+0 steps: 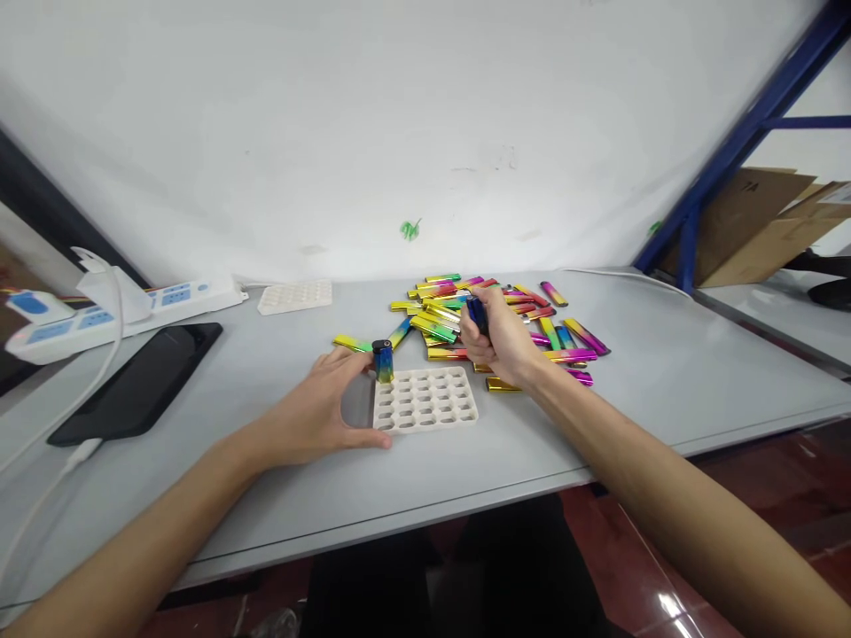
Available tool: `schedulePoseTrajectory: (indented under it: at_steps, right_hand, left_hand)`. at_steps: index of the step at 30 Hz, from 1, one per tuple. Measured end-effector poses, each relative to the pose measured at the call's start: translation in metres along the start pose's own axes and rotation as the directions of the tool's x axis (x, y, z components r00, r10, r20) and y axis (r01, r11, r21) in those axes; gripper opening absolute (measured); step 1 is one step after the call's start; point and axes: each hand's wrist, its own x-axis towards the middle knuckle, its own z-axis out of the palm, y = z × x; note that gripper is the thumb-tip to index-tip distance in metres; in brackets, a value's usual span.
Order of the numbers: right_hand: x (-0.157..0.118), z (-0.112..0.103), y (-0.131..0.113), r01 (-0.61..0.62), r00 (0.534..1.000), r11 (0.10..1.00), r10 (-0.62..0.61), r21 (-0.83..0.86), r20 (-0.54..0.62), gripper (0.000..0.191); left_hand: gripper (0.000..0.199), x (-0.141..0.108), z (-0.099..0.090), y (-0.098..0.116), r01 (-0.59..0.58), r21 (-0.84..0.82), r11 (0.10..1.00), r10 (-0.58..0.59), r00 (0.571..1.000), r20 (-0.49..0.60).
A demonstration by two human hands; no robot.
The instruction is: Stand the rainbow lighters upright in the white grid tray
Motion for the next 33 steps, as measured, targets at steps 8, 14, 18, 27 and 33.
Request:
schedulePoseTrajectory:
  at_steps: [8,14,18,27,33]
  right_hand:
    - [0.000,0.003,0.000,-0.036,0.997,0.998,0.032,-0.059,-0.064,0.055]
    - [0.001,0.003,0.003,0.076,0.996,0.995,-0.079,-0.061,-0.048,0.050]
    - [0.000,0.004,0.007,0.228,0.973,0.963,-0.220,-0.146,0.063,0.038]
    - [-0.008,0.011,0.012,0.366,0.911,0.890,-0.281,-0.273,0.302,0.027]
    - [-0.008,0.018,0.022,0.384,0.923,0.738,-0.282,-0.555,0.263,0.031]
  left_hand:
    - [0.082,-0.001,0.000,-0.004,-0.016,-0.013,1.000,0.016,1.000,0.011]
    - [0.083,-0.002,0.001,0.000,-0.039,-0.020,0.999,0.039,0.999,0.018]
    - [0.087,-0.002,-0.001,-0.002,-0.102,-0.065,0.993,0.102,0.995,-0.008]
    - [0.043,0.015,0.000,-0.039,0.060,0.170,0.984,0.007,0.928,-0.373]
    - [0.033,0.016,0.003,-0.049,0.113,0.227,0.967,-0.031,0.942,-0.334]
